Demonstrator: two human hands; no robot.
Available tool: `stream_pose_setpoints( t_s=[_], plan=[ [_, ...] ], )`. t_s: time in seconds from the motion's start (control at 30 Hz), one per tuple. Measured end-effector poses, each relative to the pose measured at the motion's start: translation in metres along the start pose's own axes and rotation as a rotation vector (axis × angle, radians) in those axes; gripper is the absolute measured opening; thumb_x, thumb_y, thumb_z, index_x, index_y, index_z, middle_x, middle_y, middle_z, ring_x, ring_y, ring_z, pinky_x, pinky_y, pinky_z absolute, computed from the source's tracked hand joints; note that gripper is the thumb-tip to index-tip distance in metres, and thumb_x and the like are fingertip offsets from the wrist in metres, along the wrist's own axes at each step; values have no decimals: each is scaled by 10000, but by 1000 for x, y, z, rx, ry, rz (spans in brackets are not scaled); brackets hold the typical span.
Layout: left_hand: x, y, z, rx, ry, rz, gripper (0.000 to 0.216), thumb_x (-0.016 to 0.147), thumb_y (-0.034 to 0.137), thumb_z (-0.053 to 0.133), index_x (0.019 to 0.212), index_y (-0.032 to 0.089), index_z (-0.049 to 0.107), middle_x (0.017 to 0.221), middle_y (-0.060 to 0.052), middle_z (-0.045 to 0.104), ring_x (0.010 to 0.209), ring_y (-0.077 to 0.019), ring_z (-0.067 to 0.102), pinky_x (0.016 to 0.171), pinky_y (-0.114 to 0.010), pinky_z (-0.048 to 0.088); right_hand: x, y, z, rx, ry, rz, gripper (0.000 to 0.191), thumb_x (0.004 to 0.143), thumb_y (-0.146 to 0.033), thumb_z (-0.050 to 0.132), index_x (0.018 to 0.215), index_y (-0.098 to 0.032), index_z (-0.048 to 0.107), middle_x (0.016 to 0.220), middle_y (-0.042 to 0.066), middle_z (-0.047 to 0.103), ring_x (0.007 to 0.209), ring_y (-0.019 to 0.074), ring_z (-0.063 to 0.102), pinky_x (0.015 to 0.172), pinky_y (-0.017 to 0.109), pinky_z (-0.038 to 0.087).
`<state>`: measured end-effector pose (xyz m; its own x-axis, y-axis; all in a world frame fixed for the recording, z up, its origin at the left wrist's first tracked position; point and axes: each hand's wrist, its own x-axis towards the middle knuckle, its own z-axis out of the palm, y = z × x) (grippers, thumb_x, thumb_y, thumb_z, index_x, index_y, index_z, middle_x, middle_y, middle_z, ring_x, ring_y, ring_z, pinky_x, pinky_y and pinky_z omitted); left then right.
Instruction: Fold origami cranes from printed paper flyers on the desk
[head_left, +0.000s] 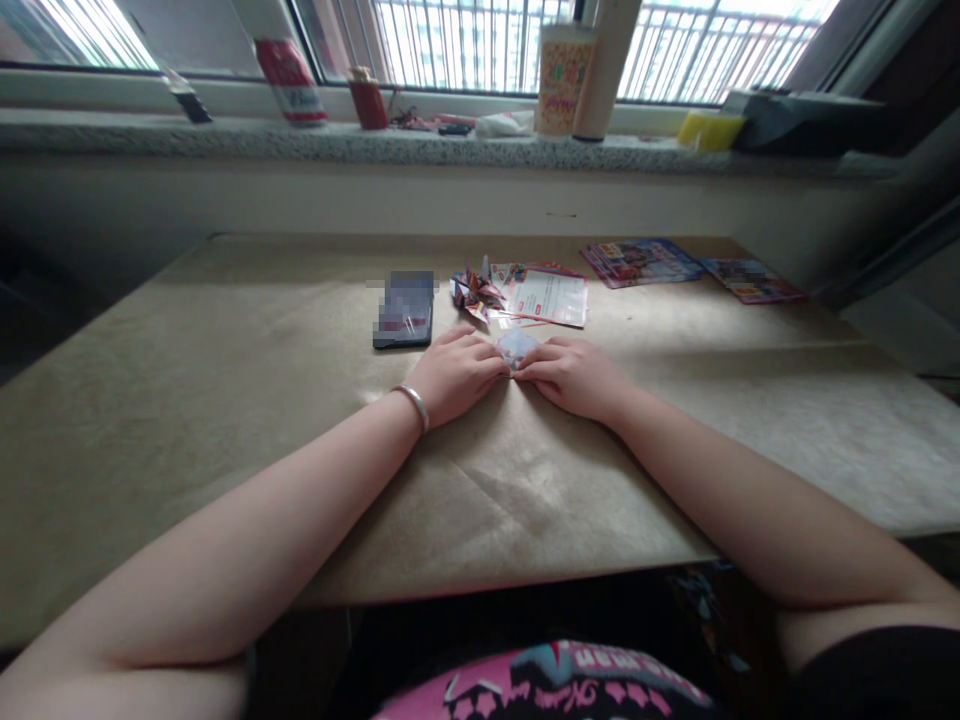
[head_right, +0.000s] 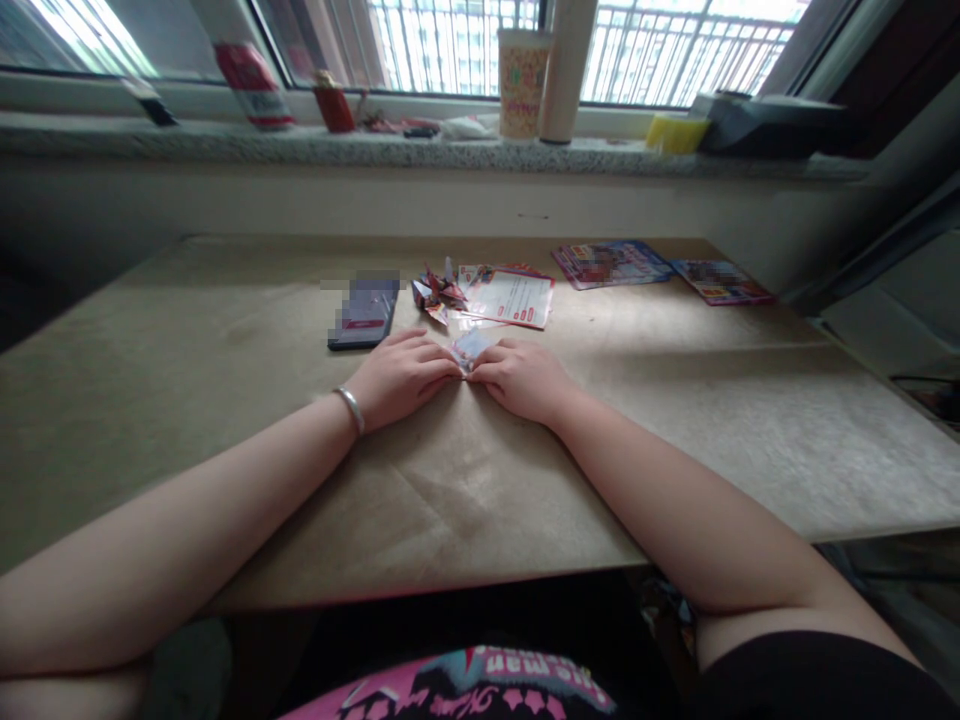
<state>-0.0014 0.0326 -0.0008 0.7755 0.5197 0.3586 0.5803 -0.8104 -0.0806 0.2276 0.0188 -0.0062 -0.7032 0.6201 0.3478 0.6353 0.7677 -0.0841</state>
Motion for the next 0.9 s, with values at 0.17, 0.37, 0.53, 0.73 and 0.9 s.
stream_pose_setpoints(
  t_s=[0.17,0.37,0.53,0.73,0.9],
  plan=[
    [1,-4,7,35,5,-12,281,962,232,444,1044,256,711,1066,-39,713,932,-189,638,886,-366,465,4,4,3,0,22,51,281,913,-197,494,1043,-250,738,1079,21,735,976,198,620,878,342,460],
    [2,-3,8,24,-20,33,290,974,236,437,1062,263,712,1082,-39,705,962,-193,632,848,-351,499,4,5,3,15,12,52,274,904,-180,495,1019,-240,735,1058,26,737,981,197,619,880,340,463],
    [1,1,4,-17,-60,42,311,969,213,400,1089,202,687,1082,-71,695,1036,-198,619,898,-349,523,2,7,4,48,22,45,271,891,-169,513,1014,-253,739,1073,14,733,994,193,622,882,337,472],
    [1,3,-2,-31,-144,31,319,936,180,416,1120,212,675,1115,-68,680,1063,-207,606,911,-355,529,2,7,2,19,-1,28,294,881,-160,512,1017,-255,755,1076,17,733,1005,199,624,889,343,473],
    [2,7,-5,-16,-177,-4,325,893,153,444,1110,205,681,1107,-65,678,1078,-218,597,919,-358,523,-1,9,-7,-2,-33,42,286,882,-174,525,992,-275,768,1052,10,741,986,197,631,886,346,474]
  ],
)
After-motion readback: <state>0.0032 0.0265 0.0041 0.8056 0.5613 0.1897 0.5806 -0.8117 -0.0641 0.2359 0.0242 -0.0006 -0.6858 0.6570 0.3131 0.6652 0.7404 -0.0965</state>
